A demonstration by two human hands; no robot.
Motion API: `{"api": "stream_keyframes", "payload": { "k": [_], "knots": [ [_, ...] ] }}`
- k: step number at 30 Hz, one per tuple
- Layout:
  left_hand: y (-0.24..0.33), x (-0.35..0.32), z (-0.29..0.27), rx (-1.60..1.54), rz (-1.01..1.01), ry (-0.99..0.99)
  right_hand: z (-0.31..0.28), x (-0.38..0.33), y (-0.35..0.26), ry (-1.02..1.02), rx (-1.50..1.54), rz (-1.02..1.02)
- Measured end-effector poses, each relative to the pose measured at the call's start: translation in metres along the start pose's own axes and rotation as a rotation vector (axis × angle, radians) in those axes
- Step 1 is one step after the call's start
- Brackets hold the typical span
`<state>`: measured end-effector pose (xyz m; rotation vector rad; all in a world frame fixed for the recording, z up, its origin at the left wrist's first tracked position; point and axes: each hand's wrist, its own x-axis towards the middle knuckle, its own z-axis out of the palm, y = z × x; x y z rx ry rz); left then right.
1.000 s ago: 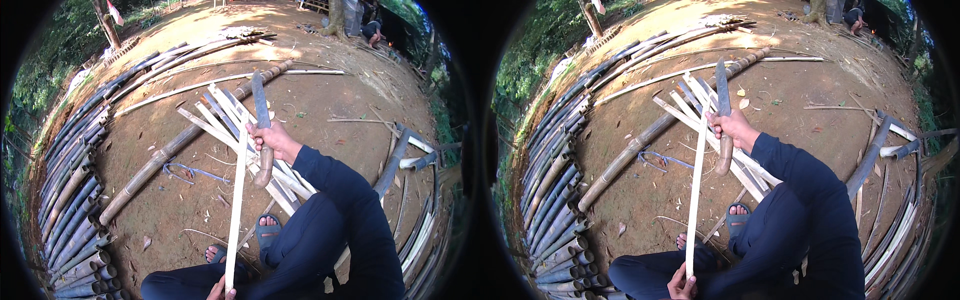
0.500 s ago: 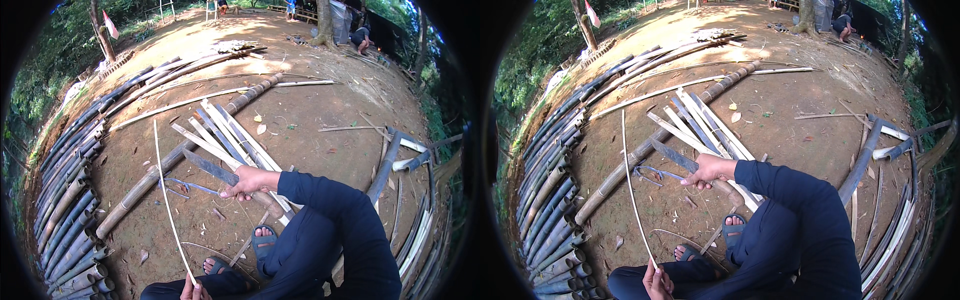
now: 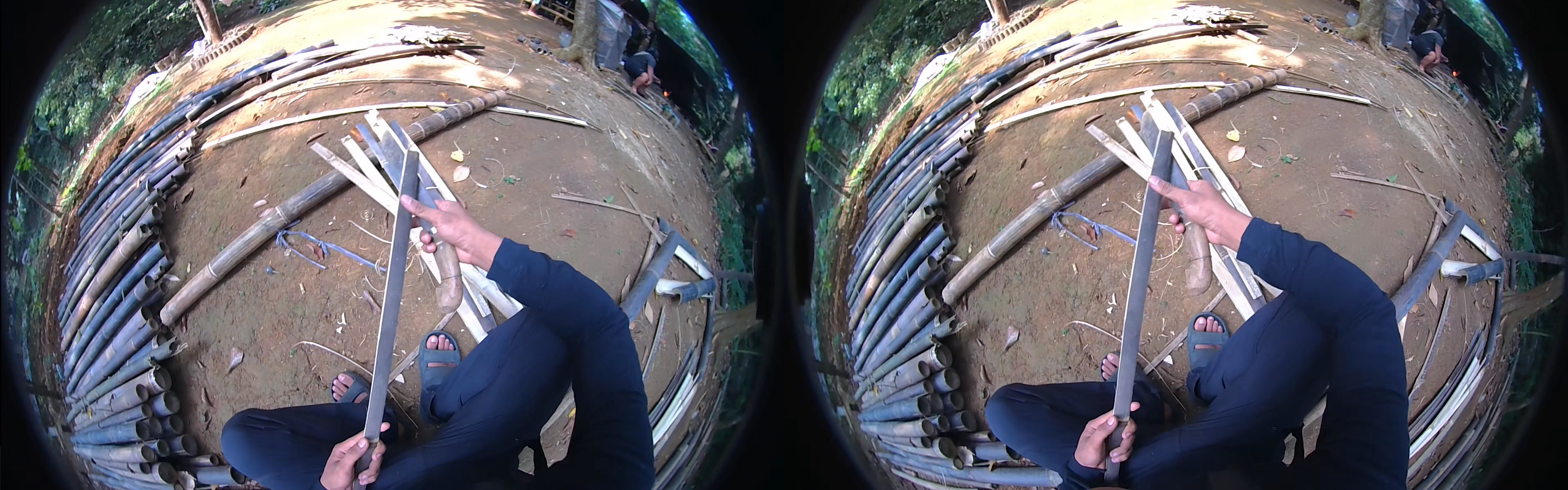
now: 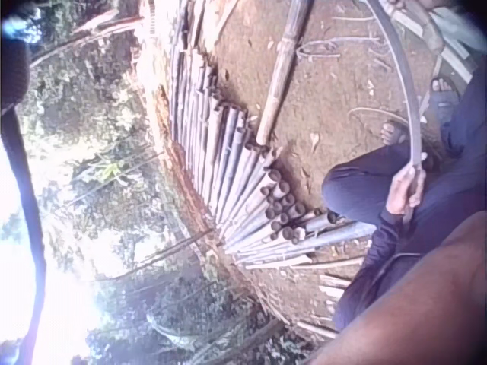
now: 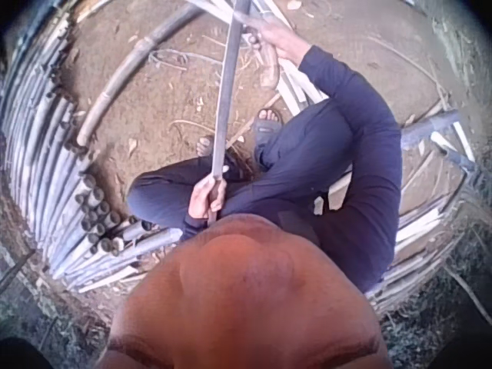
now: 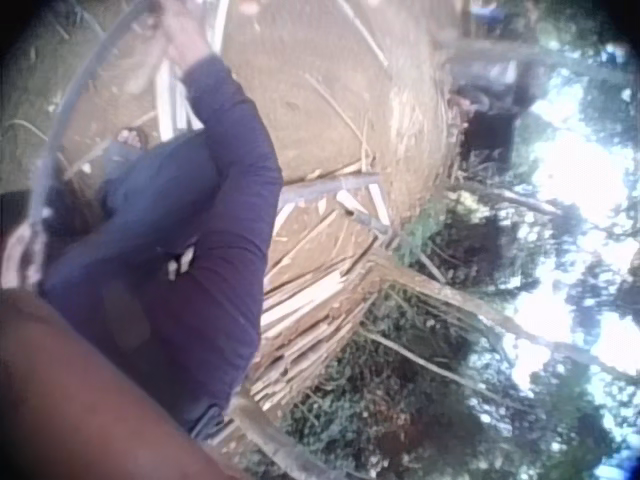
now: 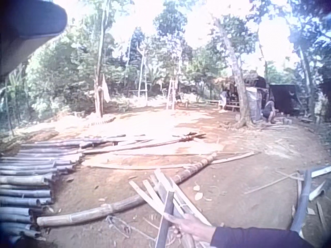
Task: The person shaves and thins strips of bamboo using a machete while sitting on the ground outdoors. The person holds the bamboo strips by hand and repeatedly slides the blade along the surface to remove material.
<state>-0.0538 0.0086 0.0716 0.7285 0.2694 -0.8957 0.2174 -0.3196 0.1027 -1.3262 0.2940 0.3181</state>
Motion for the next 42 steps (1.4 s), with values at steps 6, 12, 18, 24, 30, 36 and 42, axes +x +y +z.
{"api": "stream_keyframes", "payload": {
  "k": [6,12,18,24,30,36,42],
  "knots": [
    [-0.002,0.007,-0.013,0.205,-0.014,-0.046,0.003,0.001,-0.002,-0.074,0.125,-0.034],
    [0.019,0.034,-0.003,0.553,0.133,0.171,0.011,-0.009,-0.004,-0.063,0.097,-0.058],
    [0.061,0.094,0.037,0.377,0.184,0.058,0.035,-0.033,-0.01,-0.188,-0.107,-0.051],
    [0.06,0.092,0.035,0.331,0.154,0.144,0.029,-0.023,-0.002,-0.068,-0.25,0.01],
    [0.051,0.102,0.018,0.43,0.235,0.341,-0.002,-0.011,0.024,0.15,-1.024,-0.967],
    [0.035,0.112,0.011,0.869,0.475,0.563,0.056,-0.073,0.04,-0.247,-1.803,-1.126],
    [0.03,0.104,0.019,1.107,0.595,0.667,0.044,-0.041,0.026,-0.086,-1.794,-1.066]
  ]
}}
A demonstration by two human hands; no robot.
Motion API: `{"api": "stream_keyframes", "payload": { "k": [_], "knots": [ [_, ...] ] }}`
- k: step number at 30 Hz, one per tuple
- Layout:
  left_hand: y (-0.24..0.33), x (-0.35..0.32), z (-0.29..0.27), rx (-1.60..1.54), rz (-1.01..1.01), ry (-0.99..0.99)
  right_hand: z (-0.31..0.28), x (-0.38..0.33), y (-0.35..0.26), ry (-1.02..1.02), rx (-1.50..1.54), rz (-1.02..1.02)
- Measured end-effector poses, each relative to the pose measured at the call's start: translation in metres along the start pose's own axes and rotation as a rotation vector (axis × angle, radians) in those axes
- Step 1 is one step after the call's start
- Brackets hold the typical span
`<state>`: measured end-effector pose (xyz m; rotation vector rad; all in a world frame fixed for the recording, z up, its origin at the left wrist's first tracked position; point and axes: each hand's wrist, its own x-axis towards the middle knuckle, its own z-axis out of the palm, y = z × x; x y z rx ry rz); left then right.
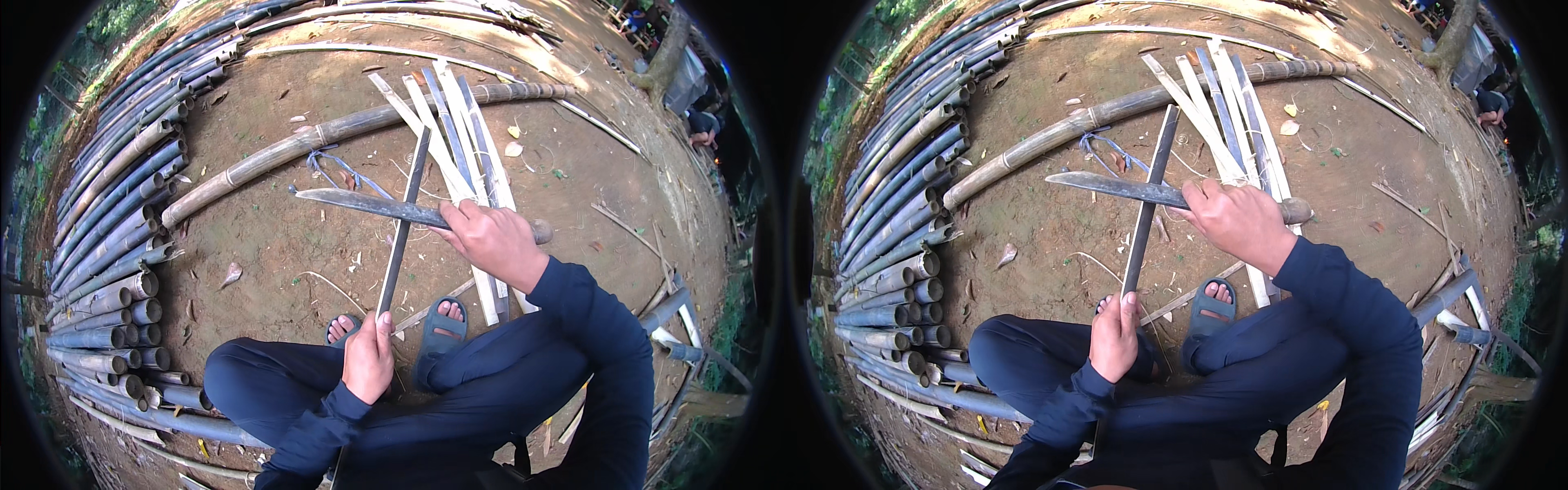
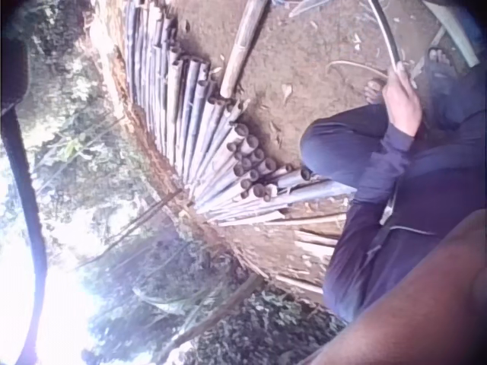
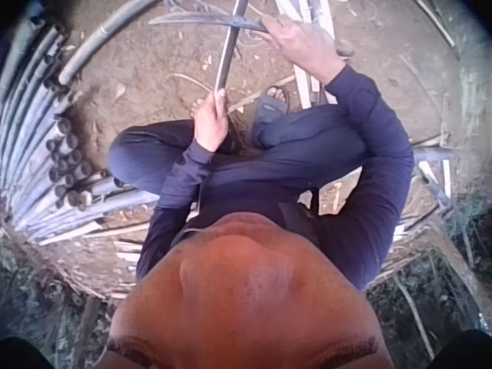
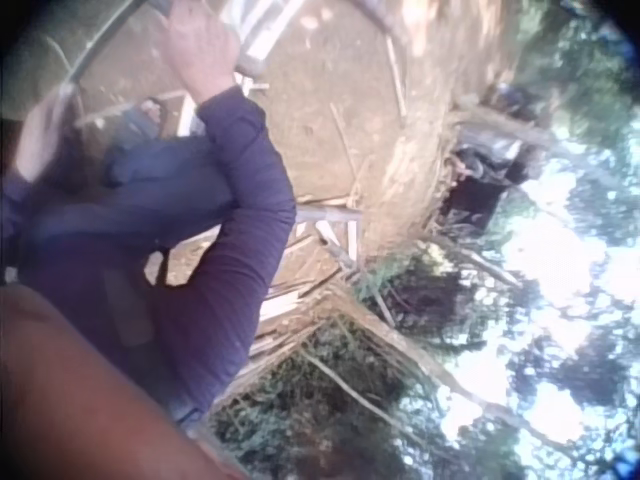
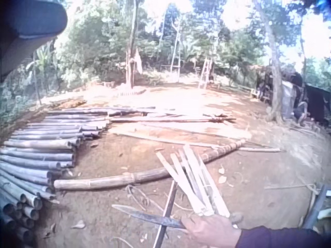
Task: The person shaves and thins strips of bamboo using a machete while sitting on the ground outdoors. The person holds the bamboo strips by hand and repeatedly slides the blade along the surface to remove material.
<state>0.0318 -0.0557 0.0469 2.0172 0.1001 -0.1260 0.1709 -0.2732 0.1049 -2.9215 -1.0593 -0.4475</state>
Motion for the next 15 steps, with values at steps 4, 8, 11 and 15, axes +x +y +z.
{"api": "stream_keyframes", "payload": {
  "k": [4,8,11,15],
  "knots": [
    [0.006,-0.002,-0.001,-0.004,0.011,-0.02,0.004,0.003,0.022,-0.027,-0.051,0.074],
    [0.0,-0.013,0.003,0.108,0.108,-0.031,0.012,0.001,0.048,-0.011,-0.051,0.13],
    [-0.006,-0.01,0.006,-0.007,-0.014,-0.063,0.007,-0.012,0.02,-0.061,-0.01,-0.01],
    [-0.003,-0.015,0.003,0.014,0.066,-0.056,0.012,-0.001,0.059,0.014,-0.075,0.149]
  ]
}}
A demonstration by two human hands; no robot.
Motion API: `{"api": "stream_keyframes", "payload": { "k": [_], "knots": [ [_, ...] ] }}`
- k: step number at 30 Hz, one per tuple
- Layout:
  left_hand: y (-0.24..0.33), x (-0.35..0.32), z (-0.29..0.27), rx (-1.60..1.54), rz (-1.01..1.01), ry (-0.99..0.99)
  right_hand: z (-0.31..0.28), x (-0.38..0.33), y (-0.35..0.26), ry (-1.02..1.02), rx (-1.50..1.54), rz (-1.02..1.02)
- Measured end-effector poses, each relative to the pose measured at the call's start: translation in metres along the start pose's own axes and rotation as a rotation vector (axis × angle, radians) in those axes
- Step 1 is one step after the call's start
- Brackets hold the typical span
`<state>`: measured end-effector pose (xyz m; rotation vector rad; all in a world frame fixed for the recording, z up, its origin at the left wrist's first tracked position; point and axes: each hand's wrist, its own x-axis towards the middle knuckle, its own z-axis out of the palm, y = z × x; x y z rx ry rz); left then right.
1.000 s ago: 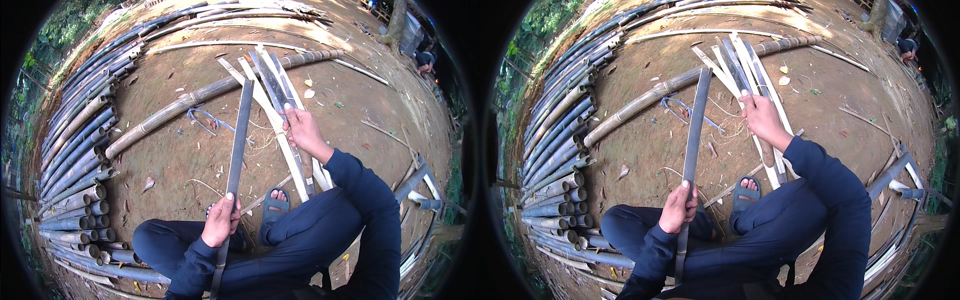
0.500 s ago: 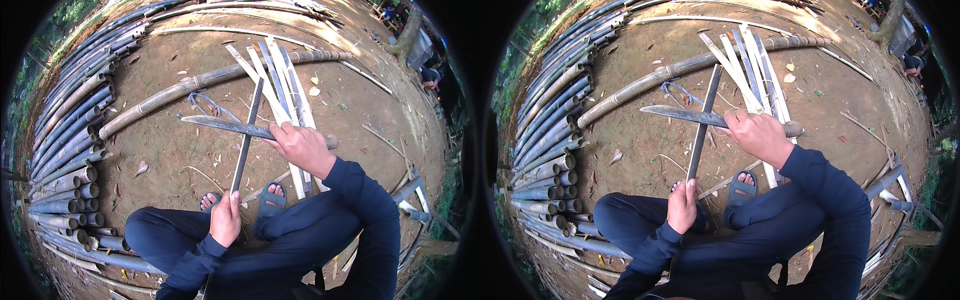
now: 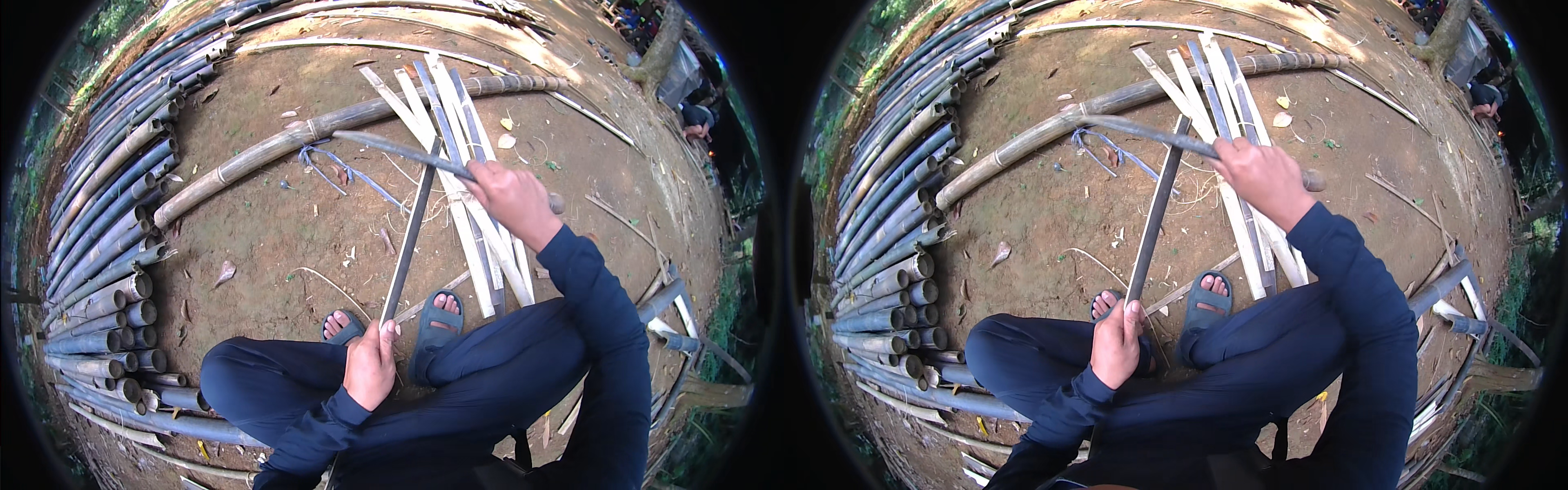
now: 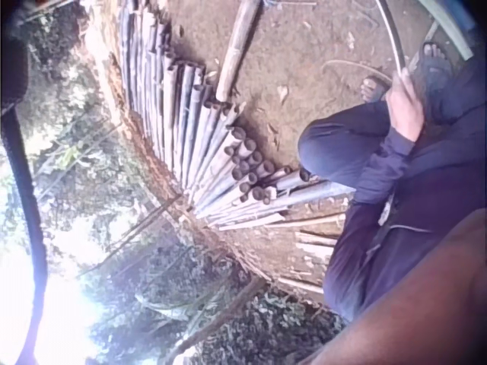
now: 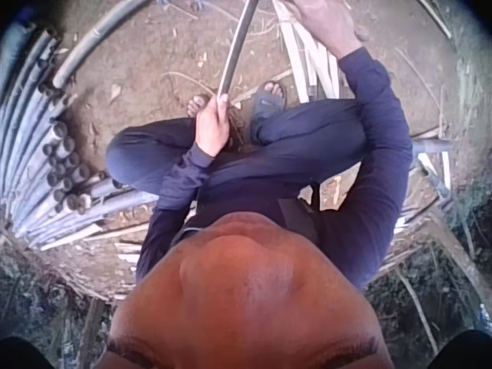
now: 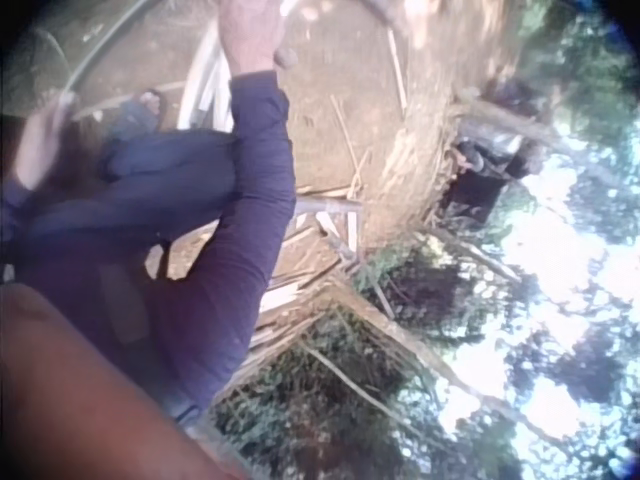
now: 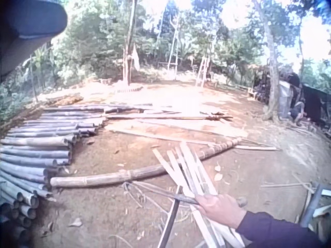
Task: The person shaves and thins strips of bamboo using a machete while sitting on the ground outdoors. The person holds the bamboo strips by hand and repeatedly slides the blade along the surface to remove material.
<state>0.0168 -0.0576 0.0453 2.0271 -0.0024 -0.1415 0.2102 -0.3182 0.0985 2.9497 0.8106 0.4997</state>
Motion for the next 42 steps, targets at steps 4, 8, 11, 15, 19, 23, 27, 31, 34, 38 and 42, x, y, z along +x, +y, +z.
{"api": "stream_keyframes", "payload": {
  "k": [4,8,11,15,19,23,27,31,34,38,42],
  "knots": [
    [-0.002,0.0,-0.002,0.017,-0.089,-0.015,0.003,-0.009,-0.015,-0.182,0.075,-0.029],
    [0.001,0.0,-0.003,0.013,-0.04,0.021,0.005,0.001,-0.002,-0.162,0.089,0.033],
    [0.017,-0.005,-0.004,-0.026,-0.041,-0.025,0.017,-0.003,0.045,-0.135,0.093,0.173],
    [0.015,0.007,-0.013,-0.149,-0.091,-0.017,0.029,-0.012,0.037,-0.187,0.209,0.35],
    [-0.012,0.011,-0.005,-0.385,-0.292,-0.028,0.004,-0.004,0.023,-0.082,0.509,0.433],
    [0.001,0.017,-0.012,-0.655,-0.464,-0.094,-0.015,-0.01,-0.014,0.047,0.486,0.137],
    [-0.01,0.017,-0.015,-0.576,-0.393,-0.007,-0.024,-0.022,-0.068,-0.049,0.201,-0.227],
    [-0.026,0.01,-0.009,-0.339,-0.214,0.107,-0.014,-0.024,-0.074,-0.015,0.19,-0.286],
    [-0.009,0.008,-0.008,-0.218,-0.12,0.129,-0.01,-0.009,-0.042,0.011,0.129,-0.101],
    [-0.008,0.007,-0.005,-0.189,-0.102,0.111,-0.012,-0.017,-0.047,-0.012,0.143,-0.135],
    [-0.006,0.008,-0.006,-0.218,-0.063,0.11,-0.006,-0.012,-0.028,0.01,0.178,-0.127]
  ]
}}
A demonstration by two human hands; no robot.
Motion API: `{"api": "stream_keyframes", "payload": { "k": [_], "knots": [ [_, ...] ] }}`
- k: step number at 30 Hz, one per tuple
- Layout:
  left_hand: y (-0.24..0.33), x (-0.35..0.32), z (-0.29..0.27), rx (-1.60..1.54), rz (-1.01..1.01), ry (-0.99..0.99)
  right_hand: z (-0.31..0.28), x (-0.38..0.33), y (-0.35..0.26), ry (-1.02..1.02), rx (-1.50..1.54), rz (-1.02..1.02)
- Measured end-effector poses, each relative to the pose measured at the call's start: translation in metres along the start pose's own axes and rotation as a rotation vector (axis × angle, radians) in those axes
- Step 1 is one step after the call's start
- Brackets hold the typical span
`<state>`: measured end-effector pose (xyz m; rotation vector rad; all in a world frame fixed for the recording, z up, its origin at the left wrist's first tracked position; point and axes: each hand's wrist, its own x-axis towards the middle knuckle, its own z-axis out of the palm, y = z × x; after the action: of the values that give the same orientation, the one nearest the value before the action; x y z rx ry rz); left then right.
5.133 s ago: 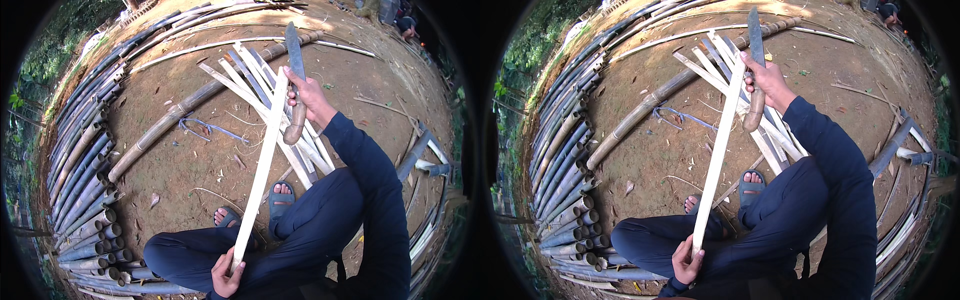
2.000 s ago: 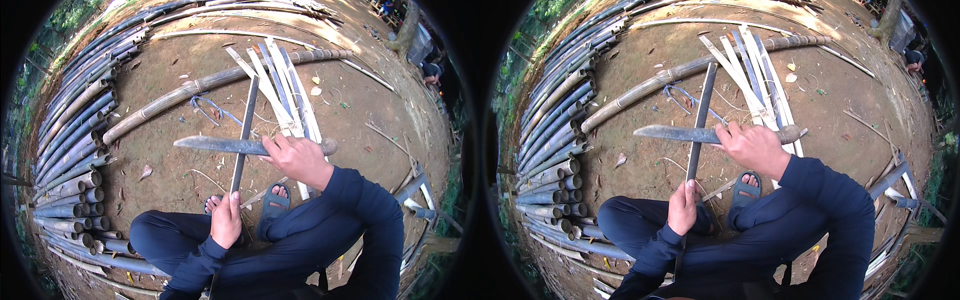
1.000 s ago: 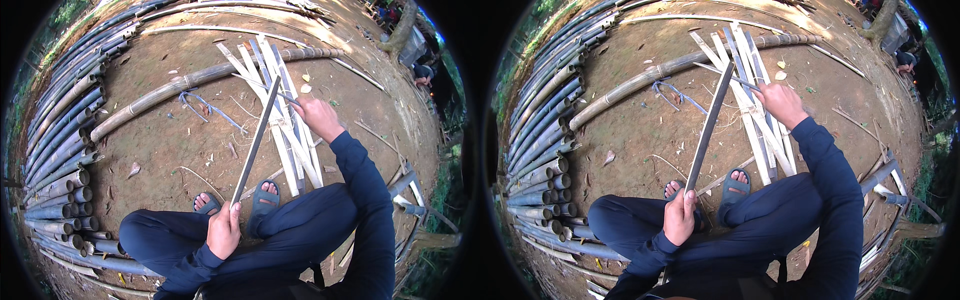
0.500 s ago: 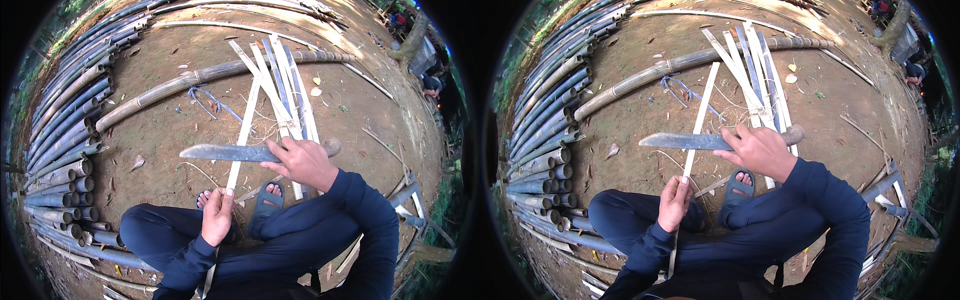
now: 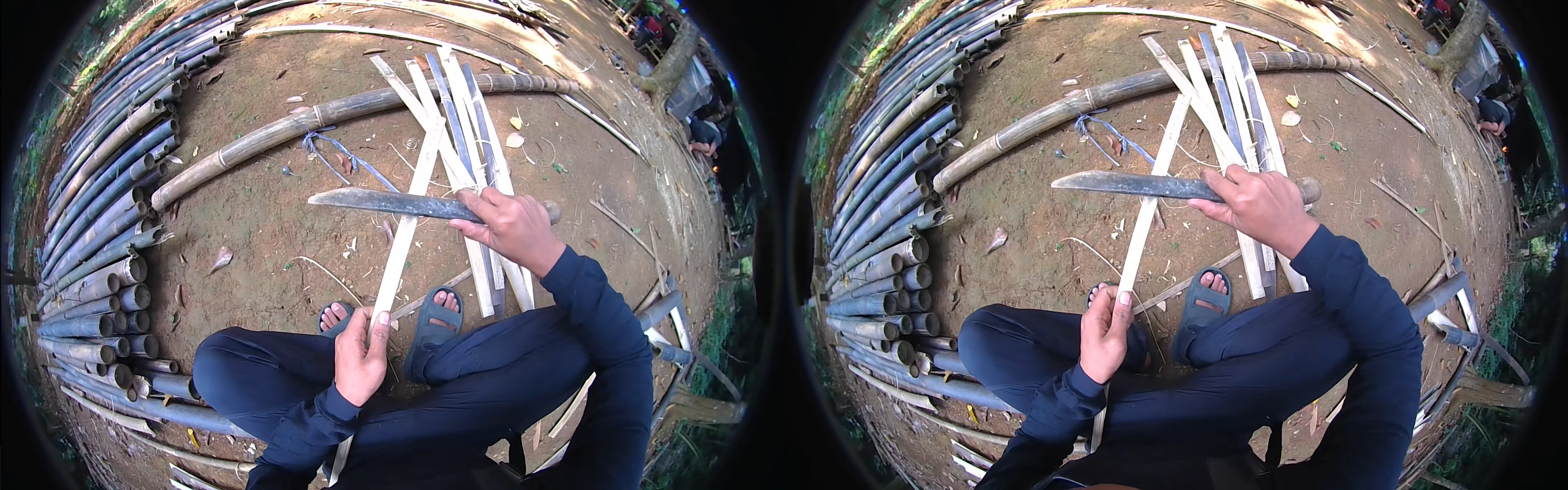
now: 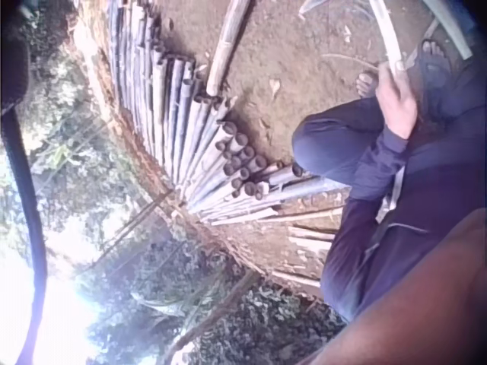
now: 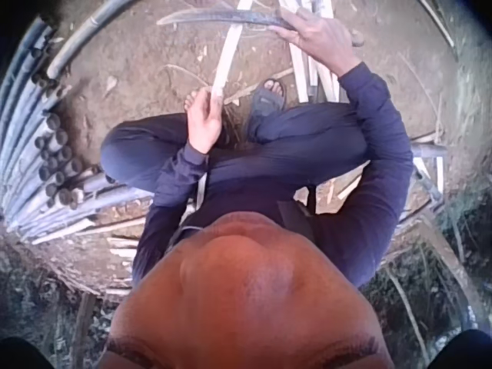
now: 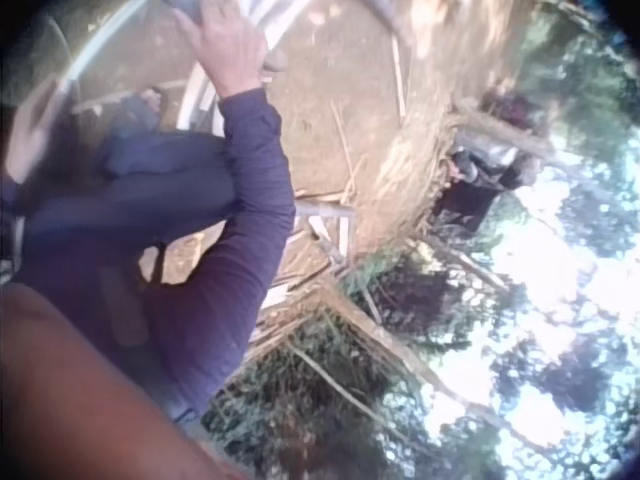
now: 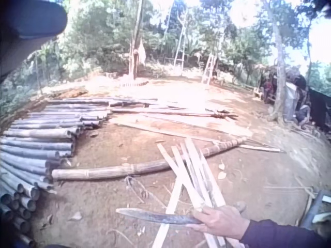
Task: The person shaves and thins strips of bamboo using a machete while sitting on the ground outdoors. The person holds the bamboo strips by hand and repeatedly slides the blade along the surface to remove material.
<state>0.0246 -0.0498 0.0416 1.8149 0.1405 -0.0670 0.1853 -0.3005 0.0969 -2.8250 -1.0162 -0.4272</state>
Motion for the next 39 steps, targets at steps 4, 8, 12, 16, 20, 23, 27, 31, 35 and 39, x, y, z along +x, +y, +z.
{"api": "stream_keyframes", "payload": {
  "k": [4,8,12,16,20,23,27,31,35,39],
  "knots": [
    [0.001,-0.002,-0.003,-0.01,-0.066,-0.017,0.003,0.003,0.003,0.028,-0.158,-0.067],
    [0.0,-0.008,-0.006,0.024,-0.051,-0.03,0.004,0.0,0.036,0.039,-0.108,0.105],
    [0.001,-0.012,-0.007,0.017,-0.056,-0.014,-0.002,0.0,0.012,0.047,-0.111,0.007],
    [-0.002,-0.014,-0.008,0.015,-0.061,-0.048,-0.001,0.007,0.04,0.042,-0.079,0.123],
    [0.0,-0.018,0.0,0.024,-0.04,-0.056,0.003,-0.003,0.062,0.07,0.096,0.273],
    [-0.008,-0.013,0.002,-0.022,-0.03,-0.066,0.004,-0.006,0.062,0.093,0.235,0.351],
    [0.0,-0.008,0.003,-0.165,-0.179,-0.129,0.005,-0.011,0.055,0.143,0.316,0.391],
    [0.006,0.004,-0.001,-0.463,-0.434,-0.251,-0.002,-0.006,0.009,0.005,0.177,0.094],
    [-0.004,0.01,-0.013,-0.504,-0.429,-0.214,0.012,-0.013,-0.033,-0.175,0.132,-0.082],
    [-0.001,0.011,-0.017,-0.578,-0.496,-0.176,0.021,-0.018,-0.056,-0.227,0.142,-0.114]
  ]
}}
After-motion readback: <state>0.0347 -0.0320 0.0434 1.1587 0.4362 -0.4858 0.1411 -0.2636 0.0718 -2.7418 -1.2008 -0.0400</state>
